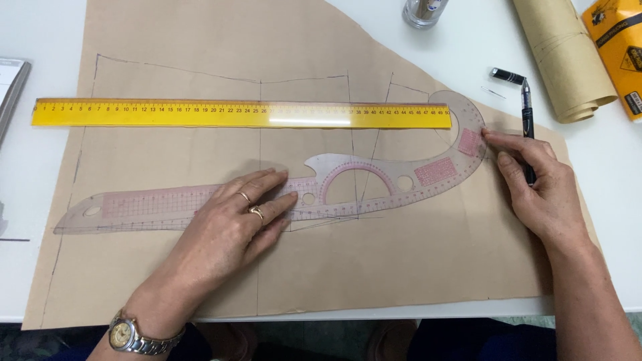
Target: The person is using a ruler, a French curve, and a pen to draw and adjust lines on a brown paper garment pattern on a white table.
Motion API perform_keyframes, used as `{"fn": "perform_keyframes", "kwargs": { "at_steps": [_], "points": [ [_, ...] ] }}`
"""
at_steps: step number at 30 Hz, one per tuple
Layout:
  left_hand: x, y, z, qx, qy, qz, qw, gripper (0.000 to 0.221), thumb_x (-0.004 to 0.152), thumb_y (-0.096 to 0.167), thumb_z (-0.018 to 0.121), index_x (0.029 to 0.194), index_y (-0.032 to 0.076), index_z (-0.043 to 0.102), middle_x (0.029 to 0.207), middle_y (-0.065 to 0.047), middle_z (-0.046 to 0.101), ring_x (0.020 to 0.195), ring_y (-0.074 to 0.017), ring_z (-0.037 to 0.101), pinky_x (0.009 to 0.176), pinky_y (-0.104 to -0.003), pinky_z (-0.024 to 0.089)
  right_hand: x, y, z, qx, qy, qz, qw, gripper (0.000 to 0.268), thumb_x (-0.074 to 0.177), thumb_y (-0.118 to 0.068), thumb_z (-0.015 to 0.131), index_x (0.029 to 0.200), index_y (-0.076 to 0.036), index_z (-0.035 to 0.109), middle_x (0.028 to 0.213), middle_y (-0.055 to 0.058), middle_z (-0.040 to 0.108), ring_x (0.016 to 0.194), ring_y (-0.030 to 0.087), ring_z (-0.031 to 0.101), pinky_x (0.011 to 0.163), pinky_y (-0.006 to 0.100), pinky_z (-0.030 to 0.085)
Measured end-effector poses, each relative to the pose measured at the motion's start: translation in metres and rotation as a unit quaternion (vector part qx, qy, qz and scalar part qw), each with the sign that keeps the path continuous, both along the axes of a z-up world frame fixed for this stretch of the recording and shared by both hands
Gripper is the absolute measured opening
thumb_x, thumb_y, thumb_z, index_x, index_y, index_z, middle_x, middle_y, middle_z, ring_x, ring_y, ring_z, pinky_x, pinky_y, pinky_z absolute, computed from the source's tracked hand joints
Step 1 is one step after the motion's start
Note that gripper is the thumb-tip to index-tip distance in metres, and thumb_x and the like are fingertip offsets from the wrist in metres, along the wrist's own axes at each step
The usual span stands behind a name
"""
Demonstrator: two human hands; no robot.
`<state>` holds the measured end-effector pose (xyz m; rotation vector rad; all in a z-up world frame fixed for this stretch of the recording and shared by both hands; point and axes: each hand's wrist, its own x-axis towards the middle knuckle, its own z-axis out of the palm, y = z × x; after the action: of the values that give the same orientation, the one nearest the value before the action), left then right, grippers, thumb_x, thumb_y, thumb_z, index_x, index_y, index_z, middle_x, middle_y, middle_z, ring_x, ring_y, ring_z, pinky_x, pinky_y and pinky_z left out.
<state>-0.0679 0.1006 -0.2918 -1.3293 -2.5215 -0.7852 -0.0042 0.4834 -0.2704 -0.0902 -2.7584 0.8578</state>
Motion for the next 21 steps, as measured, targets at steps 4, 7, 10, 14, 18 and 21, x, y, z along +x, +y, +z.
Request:
{"fn": "perform_keyframes", "kwargs": {
  "at_steps": [4,7,10,14,18,21],
  "points": [
    [-0.001,-0.003,0.001,-0.006,0.005,-0.008,1.0,0.028,0.089,0.021,0.064,0.114,0.008,0.067,0.125,-0.015,0.06,0.115,-0.0324,0.056,0.096,-0.043,0.045,-0.001,0.002,-0.002,0.011,0.003,0.011,1.0,0.028,0.101,-0.003,0.048,0.126,-0.005,0.06,0.129,0.01,0.062,0.124,0.024,0.05,0.108,0.034,0.037],
    [0.0,-0.005,0.008,0.002,-0.007,-0.027,1.0,0.03,0.087,0.022,0.067,0.112,0.006,0.068,0.123,-0.017,0.061,0.114,-0.0325,0.057,0.098,-0.043,0.044,0.0,-0.001,0.001,-0.004,-0.003,0.0,1.0,0.028,0.101,-0.004,0.049,0.126,-0.005,0.06,0.128,0.009,0.062,0.125,0.023,0.05,0.107,0.034,0.037],
    [0.001,-0.005,0.007,0.014,-0.003,-0.034,0.999,0.026,0.087,0.021,0.068,0.108,0.006,0.07,0.121,-0.017,0.063,0.112,-0.0332,0.058,0.098,-0.044,0.045,0.0,-0.002,0.002,0.006,-0.001,0.006,1.0,0.027,0.101,-0.004,0.049,0.126,-0.004,0.06,0.129,0.01,0.062,0.126,0.024,0.05,0.107,0.034,0.037],
    [0.004,-0.005,0.008,0.02,-0.009,-0.031,0.999,0.025,0.088,0.019,0.067,0.108,0.005,0.069,0.12,-0.018,0.063,0.111,-0.034,0.058,0.099,-0.044,0.044,0.0,-0.002,0.001,0.013,0.008,0.019,1.0,0.027,0.102,-0.001,0.048,0.126,-0.003,0.06,0.13,0.012,0.061,0.124,0.025,0.051,0.108,0.035,0.037],
    [0.006,-0.006,0.009,0.019,-0.017,-0.018,1.0,0.022,0.088,0.02,0.066,0.107,0.007,0.07,0.121,-0.014,0.063,0.108,-0.0311,0.057,0.096,-0.042,0.045,0.0,-0.004,0.002,0.013,-0.004,0.007,1.0,0.027,0.102,-0.002,0.048,0.126,-0.005,0.061,0.13,0.011,0.061,0.126,0.025,0.05,0.109,0.034,0.036],
    [0.006,-0.006,0.009,0.016,-0.012,-0.013,1.0,0.023,0.088,0.02,0.066,0.107,0.008,0.071,0.12,-0.013,0.064,0.106,-0.0301,0.057,0.093,-0.041,0.046,0.001,-0.005,0.003,0.011,-0.006,0.005,1.0,0.027,0.102,-0.001,0.049,0.126,-0.004,0.061,0.131,0.011,0.061,0.126,0.025,0.05,0.109,0.035,0.036]
  ]
}}
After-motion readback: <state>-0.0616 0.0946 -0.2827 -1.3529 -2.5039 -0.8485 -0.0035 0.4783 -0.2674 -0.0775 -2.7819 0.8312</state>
